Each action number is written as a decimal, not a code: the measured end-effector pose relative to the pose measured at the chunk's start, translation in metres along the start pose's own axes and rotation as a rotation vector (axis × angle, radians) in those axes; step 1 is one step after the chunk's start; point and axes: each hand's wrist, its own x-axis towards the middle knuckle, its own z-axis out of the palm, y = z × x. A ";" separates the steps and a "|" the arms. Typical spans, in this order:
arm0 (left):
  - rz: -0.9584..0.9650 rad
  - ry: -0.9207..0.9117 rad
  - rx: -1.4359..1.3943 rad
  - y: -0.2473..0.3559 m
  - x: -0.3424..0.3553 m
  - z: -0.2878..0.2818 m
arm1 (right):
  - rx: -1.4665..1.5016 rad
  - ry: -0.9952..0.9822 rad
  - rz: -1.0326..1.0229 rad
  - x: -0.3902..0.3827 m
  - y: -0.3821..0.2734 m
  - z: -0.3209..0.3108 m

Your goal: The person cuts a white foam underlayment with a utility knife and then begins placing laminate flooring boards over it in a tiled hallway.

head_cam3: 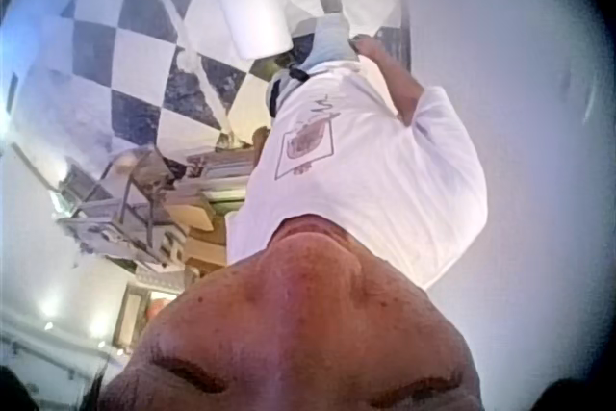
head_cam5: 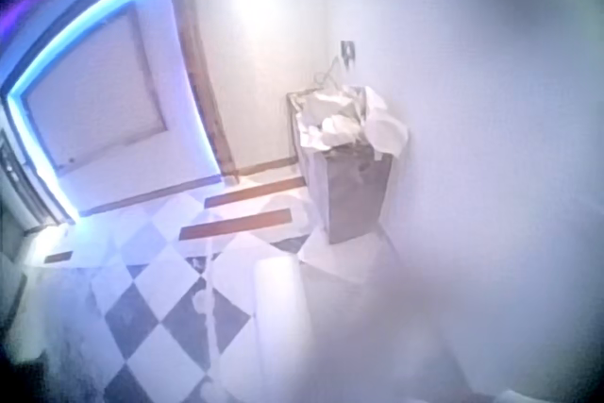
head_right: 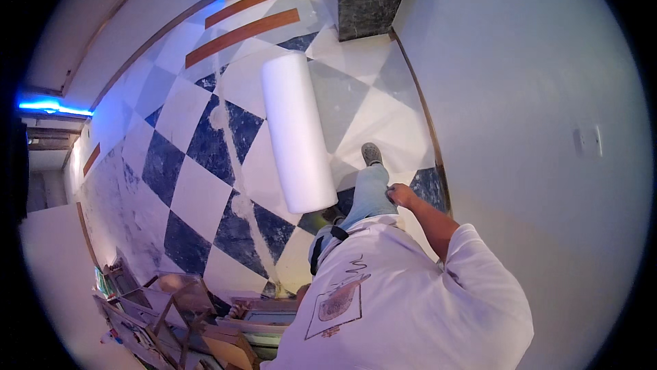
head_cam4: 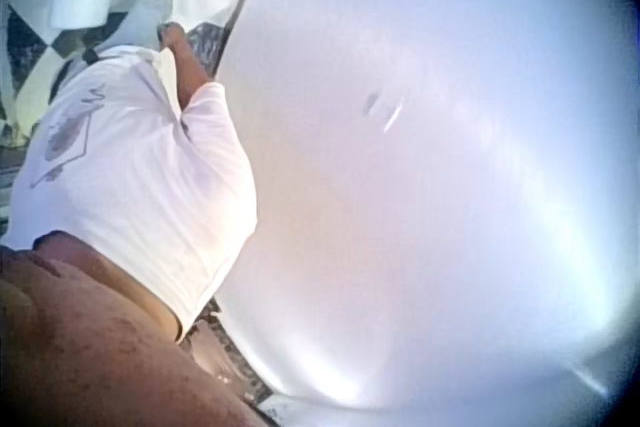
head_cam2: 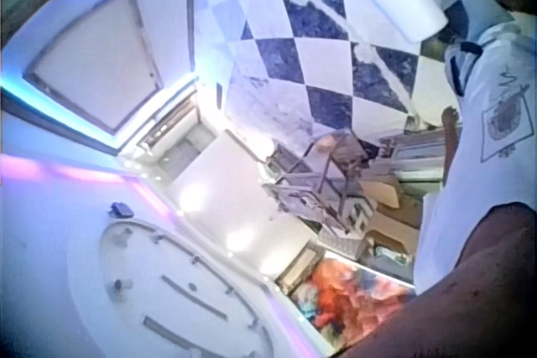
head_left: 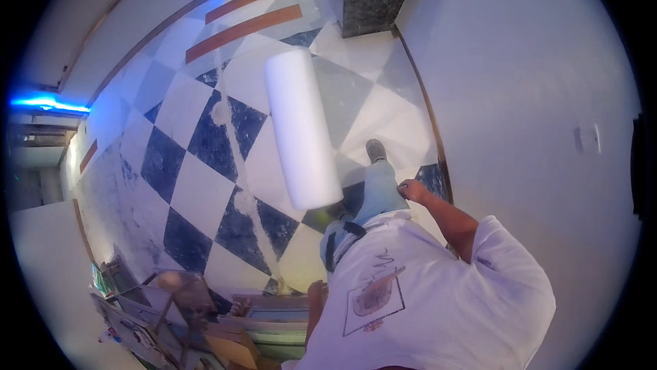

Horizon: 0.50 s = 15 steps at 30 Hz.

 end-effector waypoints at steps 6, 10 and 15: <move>-0.201 0.278 -0.050 0.174 0.073 0.125 | 0.151 -0.146 0.160 0.048 0.038 -0.097; 0.096 0.175 0.126 0.318 0.096 0.244 | 0.266 -0.033 0.286 0.078 0.088 -0.180; 0.368 0.126 0.489 0.400 0.099 0.335 | 0.641 0.182 0.362 0.156 0.100 -0.285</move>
